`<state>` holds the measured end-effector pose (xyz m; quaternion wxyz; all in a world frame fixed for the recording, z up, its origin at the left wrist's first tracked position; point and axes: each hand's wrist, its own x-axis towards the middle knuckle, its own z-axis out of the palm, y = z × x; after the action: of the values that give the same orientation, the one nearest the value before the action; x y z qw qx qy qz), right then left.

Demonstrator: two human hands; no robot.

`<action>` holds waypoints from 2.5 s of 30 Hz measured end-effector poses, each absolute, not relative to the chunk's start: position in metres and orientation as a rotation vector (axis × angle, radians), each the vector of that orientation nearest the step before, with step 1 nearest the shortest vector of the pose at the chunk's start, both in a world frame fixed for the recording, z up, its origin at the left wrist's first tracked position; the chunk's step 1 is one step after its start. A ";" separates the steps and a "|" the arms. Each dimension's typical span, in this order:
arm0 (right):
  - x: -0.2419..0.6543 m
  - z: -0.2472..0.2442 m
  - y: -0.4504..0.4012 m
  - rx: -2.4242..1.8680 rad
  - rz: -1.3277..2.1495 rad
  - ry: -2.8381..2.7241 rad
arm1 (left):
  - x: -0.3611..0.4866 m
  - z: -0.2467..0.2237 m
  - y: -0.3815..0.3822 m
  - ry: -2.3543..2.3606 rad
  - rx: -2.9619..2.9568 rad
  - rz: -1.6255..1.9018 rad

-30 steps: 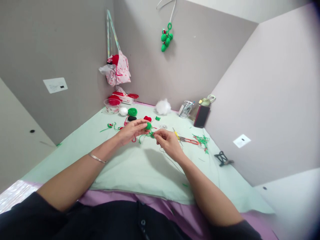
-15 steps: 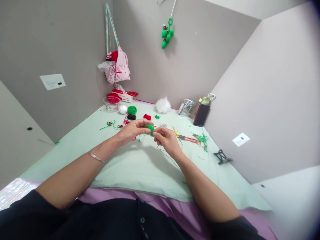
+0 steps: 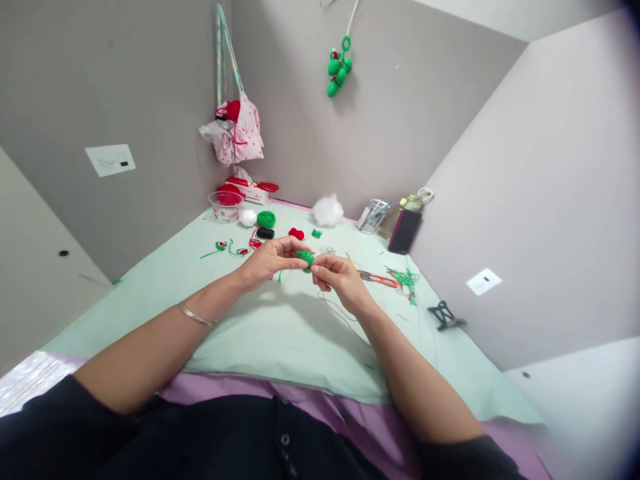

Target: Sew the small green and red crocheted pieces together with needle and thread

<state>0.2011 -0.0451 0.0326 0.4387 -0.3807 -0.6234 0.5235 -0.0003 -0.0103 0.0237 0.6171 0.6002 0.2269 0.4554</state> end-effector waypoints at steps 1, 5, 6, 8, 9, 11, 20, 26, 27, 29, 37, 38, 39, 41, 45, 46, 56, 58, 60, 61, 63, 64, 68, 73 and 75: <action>0.200 0.031 -0.045 -0.927 1.308 -1.537 | 0.001 0.024 -0.012 0.516 1.386 1.057; 0.200 0.026 -0.042 -0.836 1.354 -1.526 | 0.006 0.028 -0.019 0.461 1.414 1.044; 0.201 0.025 -0.041 -0.818 1.358 -1.531 | 0.006 0.029 -0.021 0.456 1.423 1.041; 0.204 0.023 -0.039 -0.793 1.354 -1.544 | 0.005 0.031 -0.022 0.473 1.440 1.047; 0.206 0.022 -0.038 -0.786 1.349 -1.548 | 0.005 0.031 -0.022 0.490 1.453 1.054; 0.208 0.020 -0.037 -0.781 1.346 -1.546 | 0.003 0.031 -0.022 0.524 1.494 1.061; 0.208 0.023 -0.036 -0.775 1.392 -1.476 | 0.000 0.031 -0.020 0.539 1.589 1.083; 0.213 0.026 -0.035 -0.742 1.386 -1.543 | -0.001 0.038 -0.025 0.559 1.563 1.083; 0.214 0.026 -0.036 -0.743 1.389 -1.549 | -0.002 0.039 -0.026 0.564 1.560 1.081; 0.213 0.027 -0.037 -0.750 1.406 -1.540 | -0.002 0.040 -0.027 0.578 1.560 1.078; 0.205 0.027 -0.043 -0.796 1.486 -1.415 | 0.002 0.036 -0.027 0.602 1.697 1.134; 0.205 0.027 -0.044 -0.806 1.487 -1.410 | 0.002 0.035 -0.027 0.611 1.704 1.131; 0.204 0.027 -0.044 -0.820 1.486 -1.407 | 0.002 0.033 -0.026 0.624 1.711 1.126; 0.204 0.029 -0.044 -0.857 1.504 -1.396 | 0.003 0.029 -0.022 0.663 1.725 1.101; 0.204 0.033 -0.046 -0.904 1.621 -1.324 | 0.005 0.019 -0.014 0.687 1.681 1.018; 0.204 0.034 -0.046 -0.915 1.632 -1.333 | 0.005 0.016 -0.012 0.660 1.654 0.994; 0.210 0.027 -0.035 -1.063 1.111 -1.463 | 0.004 0.021 -0.016 0.687 1.760 0.879; 0.207 0.025 -0.036 -1.034 1.201 -1.400 | 0.004 0.023 -0.016 0.667 1.782 0.833; 0.205 0.023 -0.034 -0.998 1.296 -1.348 | 0.005 0.022 -0.016 0.653 1.770 0.803; 0.205 0.022 -0.032 -0.981 1.331 -1.317 | 0.005 0.021 -0.016 0.648 1.750 0.795; 0.215 0.022 -0.022 -0.964 1.327 -1.231 | 0.004 0.018 -0.014 0.632 1.693 0.769; 0.225 0.025 -0.016 -0.972 1.275 -1.181 | 0.003 0.017 -0.014 0.615 1.655 0.746; 0.296 0.047 0.003 -1.085 0.928 -1.062 | -0.001 0.017 -0.012 0.505 1.476 0.656; 0.364 0.071 0.002 -1.118 0.820 -1.047 | -0.004 0.021 -0.012 0.477 1.386 0.677; 0.357 0.067 0.002 -1.117 0.840 -1.056 | -0.004 0.022 -0.013 0.484 1.396 0.663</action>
<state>0.3568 0.0024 0.0675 0.6404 -0.4896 -0.4631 0.3684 -0.0037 -0.0126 0.0223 0.6896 0.6244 0.2162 0.2963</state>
